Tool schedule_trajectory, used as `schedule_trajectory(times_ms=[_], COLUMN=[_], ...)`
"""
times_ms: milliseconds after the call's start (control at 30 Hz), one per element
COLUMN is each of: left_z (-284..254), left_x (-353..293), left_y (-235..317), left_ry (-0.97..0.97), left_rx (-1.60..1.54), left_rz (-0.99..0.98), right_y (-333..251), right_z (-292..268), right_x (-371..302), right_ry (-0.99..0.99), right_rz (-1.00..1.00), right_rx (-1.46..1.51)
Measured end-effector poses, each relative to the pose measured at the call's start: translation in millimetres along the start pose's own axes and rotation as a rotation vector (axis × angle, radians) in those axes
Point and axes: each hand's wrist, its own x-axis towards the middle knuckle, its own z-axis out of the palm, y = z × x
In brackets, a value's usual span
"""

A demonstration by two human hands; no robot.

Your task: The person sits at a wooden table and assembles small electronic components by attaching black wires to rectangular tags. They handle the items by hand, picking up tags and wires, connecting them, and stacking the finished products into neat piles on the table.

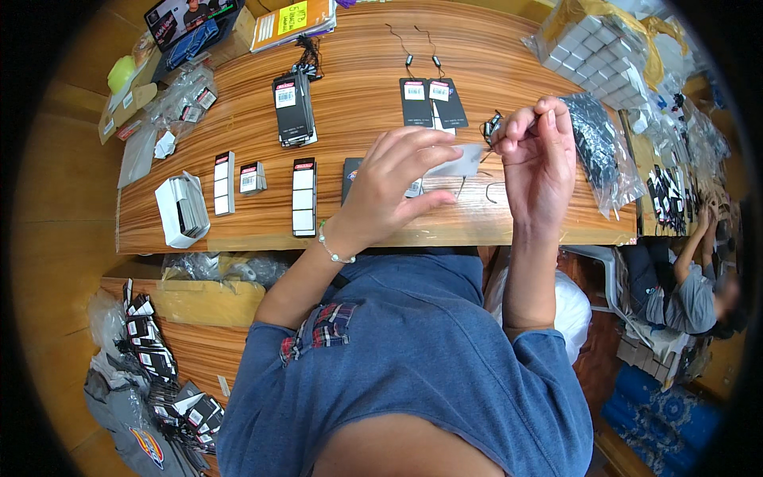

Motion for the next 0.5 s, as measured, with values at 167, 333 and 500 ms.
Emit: schedule_trajectory(times_ms=[167,333,500], left_z=[13.7,12.2,11.8], left_x=[-1.0,-11.9,-13.7], left_y=[4.1,2.4,3.4], left_ry=[0.076,-0.056,-0.066], left_rx=[-0.043,-0.202,-0.578], left_rz=[-0.094,-0.29,-0.437], right_y=[-2.1,-4.8,-0.3], right_z=[2.9,2.7,-6.5], right_x=[-4.4,-7.3,-8.0], right_ry=[-0.072,-0.09,-0.004], right_rz=[0.05,0.057,0.056], right_rx=[0.078,0.097,0.129])
